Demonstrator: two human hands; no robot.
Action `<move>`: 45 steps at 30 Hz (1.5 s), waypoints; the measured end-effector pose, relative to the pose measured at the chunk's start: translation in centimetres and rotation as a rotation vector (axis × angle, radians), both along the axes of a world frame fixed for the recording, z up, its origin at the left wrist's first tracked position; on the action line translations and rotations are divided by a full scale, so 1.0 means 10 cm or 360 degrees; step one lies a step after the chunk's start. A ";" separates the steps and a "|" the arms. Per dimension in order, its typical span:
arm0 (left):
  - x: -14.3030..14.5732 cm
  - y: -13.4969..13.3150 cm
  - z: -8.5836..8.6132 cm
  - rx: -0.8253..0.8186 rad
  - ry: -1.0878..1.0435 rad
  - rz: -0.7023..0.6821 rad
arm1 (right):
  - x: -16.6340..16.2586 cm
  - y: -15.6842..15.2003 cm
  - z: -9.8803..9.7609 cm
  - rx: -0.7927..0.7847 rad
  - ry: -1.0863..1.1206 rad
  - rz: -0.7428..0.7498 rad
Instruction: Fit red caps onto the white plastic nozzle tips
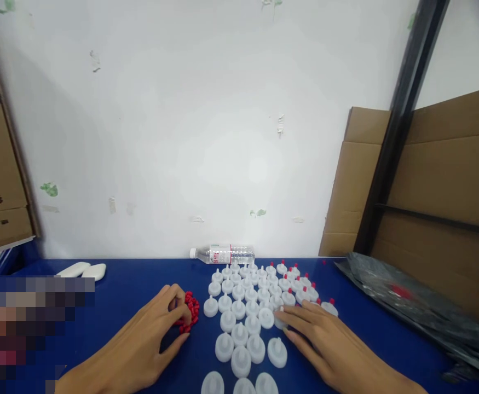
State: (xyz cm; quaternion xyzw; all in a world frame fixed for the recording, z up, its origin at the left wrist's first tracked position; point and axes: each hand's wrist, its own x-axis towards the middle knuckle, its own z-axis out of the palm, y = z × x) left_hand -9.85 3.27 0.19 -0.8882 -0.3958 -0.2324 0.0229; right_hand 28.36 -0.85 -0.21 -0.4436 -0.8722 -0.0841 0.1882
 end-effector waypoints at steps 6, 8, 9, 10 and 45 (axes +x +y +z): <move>-0.01 0.02 0.02 -0.0064 0.0114 -0.0098 | 0.00 -0.04 0.18 -0.0044 0.0263 -0.0057; 0.00 0.04 -0.01 -0.0032 0.0081 -0.0131 | -0.06 -0.06 0.29 -0.0041 0.0402 -0.0054; 0.01 0.05 -0.03 -0.0007 0.0060 -0.0148 | -0.11 -0.07 0.34 -0.0050 0.0463 -0.0032; 0.02 0.06 -0.05 0.0019 0.0043 -0.0160 | -0.17 -0.07 0.39 -0.0078 0.0507 0.0000; 0.10 -0.08 0.07 -0.0139 0.0030 -0.0031 | -0.61 0.05 0.10 0.0177 0.0610 0.0499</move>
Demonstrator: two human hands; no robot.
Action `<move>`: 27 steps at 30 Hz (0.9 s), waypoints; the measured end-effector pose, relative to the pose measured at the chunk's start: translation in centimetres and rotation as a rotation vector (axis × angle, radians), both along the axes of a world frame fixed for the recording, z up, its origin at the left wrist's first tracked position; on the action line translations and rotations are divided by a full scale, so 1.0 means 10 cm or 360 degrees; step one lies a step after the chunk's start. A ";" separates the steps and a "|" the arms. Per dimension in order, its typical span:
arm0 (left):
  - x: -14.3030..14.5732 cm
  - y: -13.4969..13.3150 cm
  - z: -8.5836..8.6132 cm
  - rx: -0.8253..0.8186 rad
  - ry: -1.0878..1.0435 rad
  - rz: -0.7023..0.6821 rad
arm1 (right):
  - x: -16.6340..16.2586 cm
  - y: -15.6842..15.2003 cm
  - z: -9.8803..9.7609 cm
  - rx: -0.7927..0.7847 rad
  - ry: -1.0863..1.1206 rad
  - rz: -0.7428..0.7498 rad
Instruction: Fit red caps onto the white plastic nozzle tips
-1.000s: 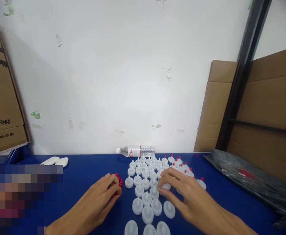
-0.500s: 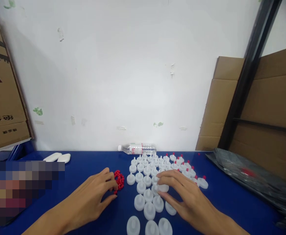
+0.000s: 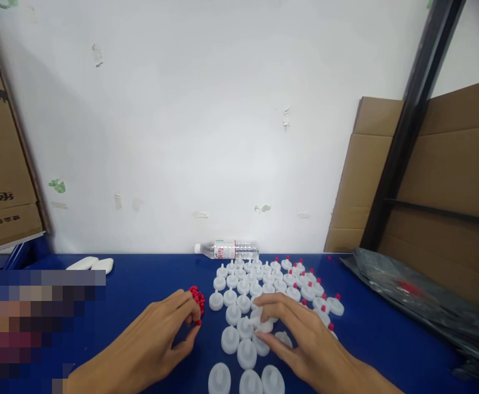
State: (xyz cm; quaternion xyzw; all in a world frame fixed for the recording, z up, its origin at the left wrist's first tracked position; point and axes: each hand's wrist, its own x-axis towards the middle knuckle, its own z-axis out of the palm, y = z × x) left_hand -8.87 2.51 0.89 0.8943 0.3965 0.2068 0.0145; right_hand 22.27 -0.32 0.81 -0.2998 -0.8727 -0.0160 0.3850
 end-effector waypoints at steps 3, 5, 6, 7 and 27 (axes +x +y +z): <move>0.16 -0.12 0.02 0.0052 -0.0259 -0.0134 | -0.03 -0.02 0.00 -0.0005 0.0054 0.0083; 0.26 -0.21 0.05 0.0129 -0.0454 -0.0285 | -0.05 -0.04 0.00 0.0008 0.0066 0.0152; 0.30 -0.25 0.06 0.0164 -0.0535 -0.0351 | -0.06 -0.05 0.00 0.0018 0.0065 0.0176; 0.33 -0.28 0.06 0.0189 -0.0598 -0.0400 | -0.07 -0.07 0.00 0.0030 0.0068 0.0191; 0.43 -0.34 0.04 0.0451 -0.0611 -0.0644 | -0.17 -0.16 0.05 0.0446 0.0062 0.0245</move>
